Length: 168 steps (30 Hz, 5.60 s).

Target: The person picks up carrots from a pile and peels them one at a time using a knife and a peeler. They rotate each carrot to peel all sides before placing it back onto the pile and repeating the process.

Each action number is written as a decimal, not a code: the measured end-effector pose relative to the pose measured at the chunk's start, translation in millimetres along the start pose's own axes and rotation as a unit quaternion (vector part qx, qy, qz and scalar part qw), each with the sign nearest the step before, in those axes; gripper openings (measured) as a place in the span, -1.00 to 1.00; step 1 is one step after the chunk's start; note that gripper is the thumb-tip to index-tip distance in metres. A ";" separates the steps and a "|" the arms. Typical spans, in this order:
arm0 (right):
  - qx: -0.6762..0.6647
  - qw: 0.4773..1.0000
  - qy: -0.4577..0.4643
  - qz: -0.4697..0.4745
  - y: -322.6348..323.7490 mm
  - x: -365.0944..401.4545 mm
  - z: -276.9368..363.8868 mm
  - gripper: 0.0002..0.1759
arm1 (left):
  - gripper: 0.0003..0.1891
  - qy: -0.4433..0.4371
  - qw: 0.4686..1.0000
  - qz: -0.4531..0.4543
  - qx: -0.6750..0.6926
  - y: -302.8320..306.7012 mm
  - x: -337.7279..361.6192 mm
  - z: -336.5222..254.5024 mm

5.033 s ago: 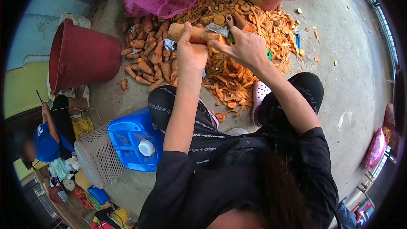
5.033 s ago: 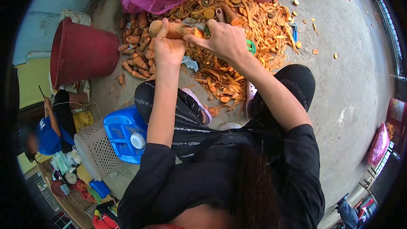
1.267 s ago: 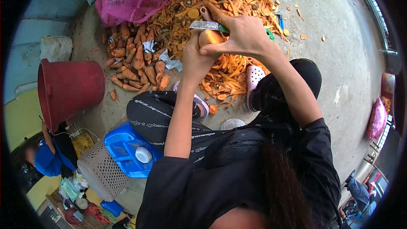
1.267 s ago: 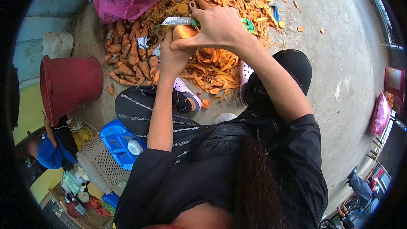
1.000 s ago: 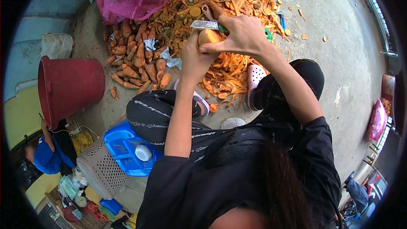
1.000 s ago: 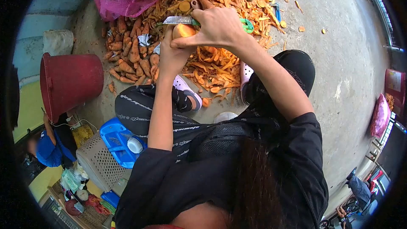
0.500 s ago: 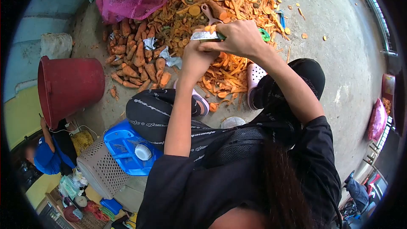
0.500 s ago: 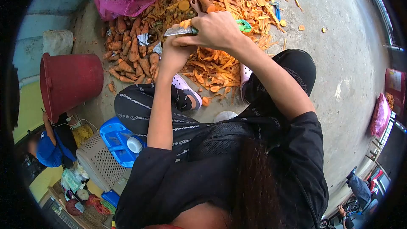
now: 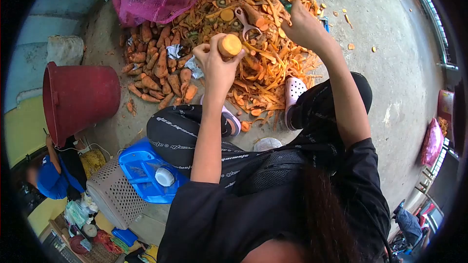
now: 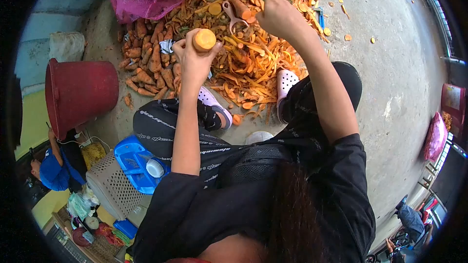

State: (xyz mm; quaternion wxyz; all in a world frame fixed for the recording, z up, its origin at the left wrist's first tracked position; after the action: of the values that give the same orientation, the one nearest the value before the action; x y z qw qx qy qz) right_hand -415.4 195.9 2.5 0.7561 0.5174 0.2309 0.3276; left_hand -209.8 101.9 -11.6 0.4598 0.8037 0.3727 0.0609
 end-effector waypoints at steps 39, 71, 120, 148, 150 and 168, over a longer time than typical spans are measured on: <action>-0.109 0.983 -0.112 0.095 -190.5 -139.2 25.7 -0.46 | -0.62 0.348 0.618 -0.063 0.702 -20.0 -23.0 29.0; -0.590 0.785 -0.020 0.186 37.7 -24.4 47.8 -0.61 | -0.59 0.365 0.576 -0.058 0.729 -32.6 0.3 18.7; -0.715 0.692 0.013 0.096 26.0 13.2 74.9 -0.78 | -0.58 0.325 0.607 -0.022 0.725 -35.5 21.2 -17.9; -0.718 0.680 0.004 0.149 1.0 21.4 84.2 -0.77 | -0.57 0.252 0.647 -0.026 0.719 -37.8 22.7 -41.9; -0.736 0.660 0.046 0.144 4.6 2.7 77.6 -0.78 | -0.54 0.224 0.656 0.016 0.721 -43.3 30.6 -47.1; -0.696 0.709 0.006 0.112 25.1 34.7 81.2 -0.76 | -0.54 0.312 0.625 -0.023 0.715 -38.5 25.1 -27.0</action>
State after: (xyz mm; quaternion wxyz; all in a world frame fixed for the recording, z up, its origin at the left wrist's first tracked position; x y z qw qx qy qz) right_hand -342.4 176.4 54.7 0.8582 -0.1354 -0.1173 0.4811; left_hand -224.6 148.6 -32.5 -0.4027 0.8034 0.4384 0.0117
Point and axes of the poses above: each hand's wrist, its own x-axis away from the middle knuckle, its own y-axis out of the back of the hand, z = x × y, the point moved 7 cm from there along -x, towards the middle knuckle, and after that the axes turned 13 degrees about -y, right-handed, at the moved point
